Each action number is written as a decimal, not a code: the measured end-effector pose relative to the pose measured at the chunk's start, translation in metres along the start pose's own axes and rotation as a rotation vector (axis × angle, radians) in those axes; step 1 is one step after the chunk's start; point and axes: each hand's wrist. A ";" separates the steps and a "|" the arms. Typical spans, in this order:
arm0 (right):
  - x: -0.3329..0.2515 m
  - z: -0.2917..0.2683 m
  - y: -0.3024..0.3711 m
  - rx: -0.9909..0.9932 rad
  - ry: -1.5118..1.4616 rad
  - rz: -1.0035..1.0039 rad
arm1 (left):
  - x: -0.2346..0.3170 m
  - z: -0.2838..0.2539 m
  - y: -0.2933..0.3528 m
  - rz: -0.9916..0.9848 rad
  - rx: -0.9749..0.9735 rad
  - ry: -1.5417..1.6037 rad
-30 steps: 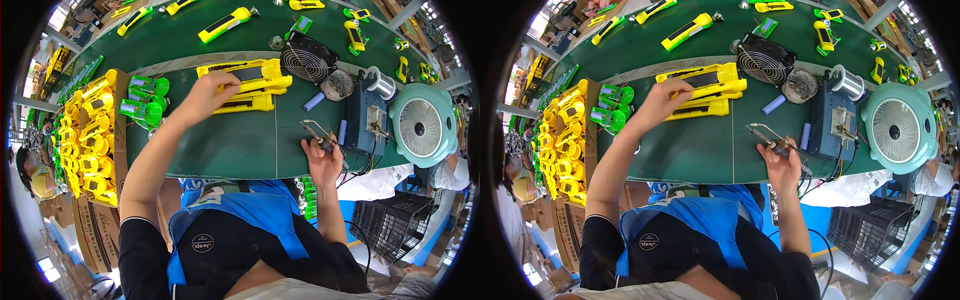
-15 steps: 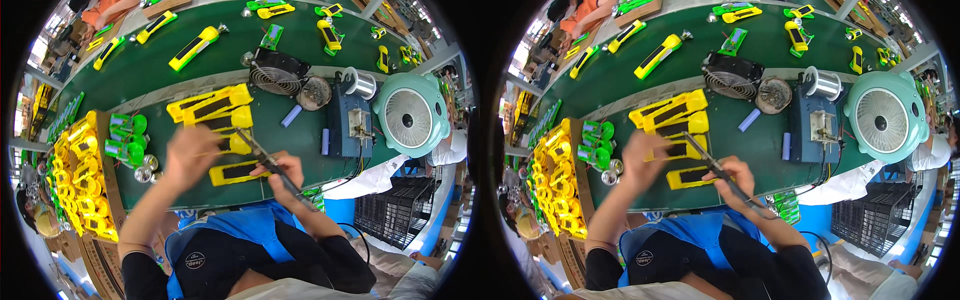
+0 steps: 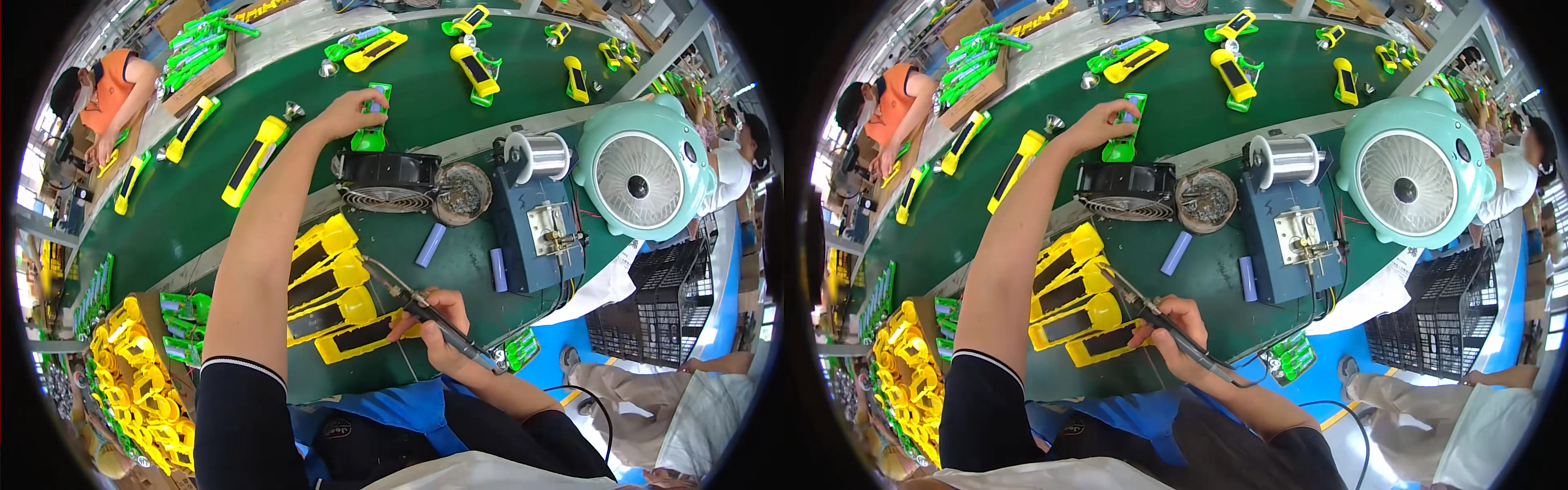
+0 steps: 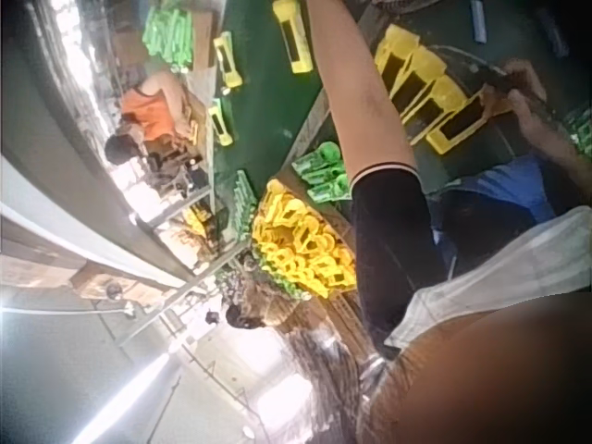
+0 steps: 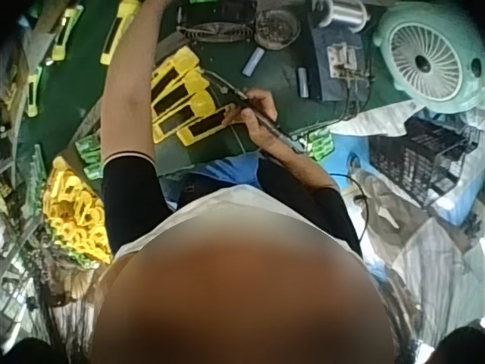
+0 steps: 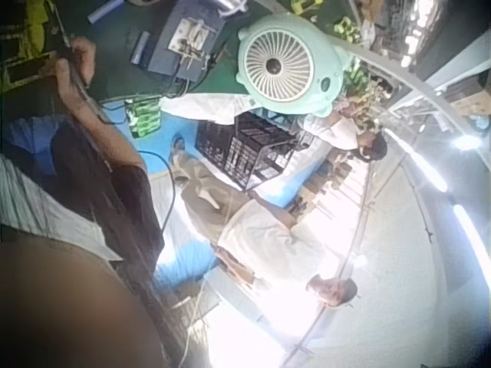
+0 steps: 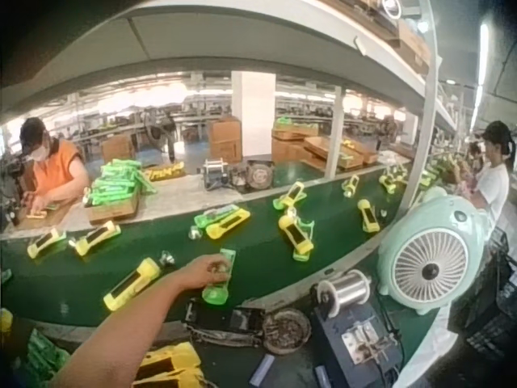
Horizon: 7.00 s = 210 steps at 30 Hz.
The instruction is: Soldering electronic components and assembling plastic flashlight housings on a factory line.
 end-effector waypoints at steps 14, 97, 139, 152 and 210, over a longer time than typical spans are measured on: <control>0.003 0.034 0.013 -0.286 0.357 -0.095 | 0.178 0.037 0.459 -0.345 0.497 0.347; -0.033 -0.028 0.030 -0.227 0.307 0.253 | 0.152 0.151 0.366 -0.278 0.495 -0.227; -0.002 0.008 -0.026 -0.629 0.788 -0.515 | 0.115 0.098 0.396 -0.565 0.420 0.735; -0.032 -0.011 -0.040 -0.390 0.310 0.635 | 0.098 0.106 0.370 -0.060 0.234 -0.187; -0.024 -0.029 -0.019 -0.198 0.204 0.416 | 0.093 0.102 0.370 0.008 0.166 -0.286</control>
Point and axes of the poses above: each hand's wrist, its own y-axis away from the middle knuckle, its own z-axis out of the palm, x = y × z, and after that the axes turned 6 degrees about y, right-handed
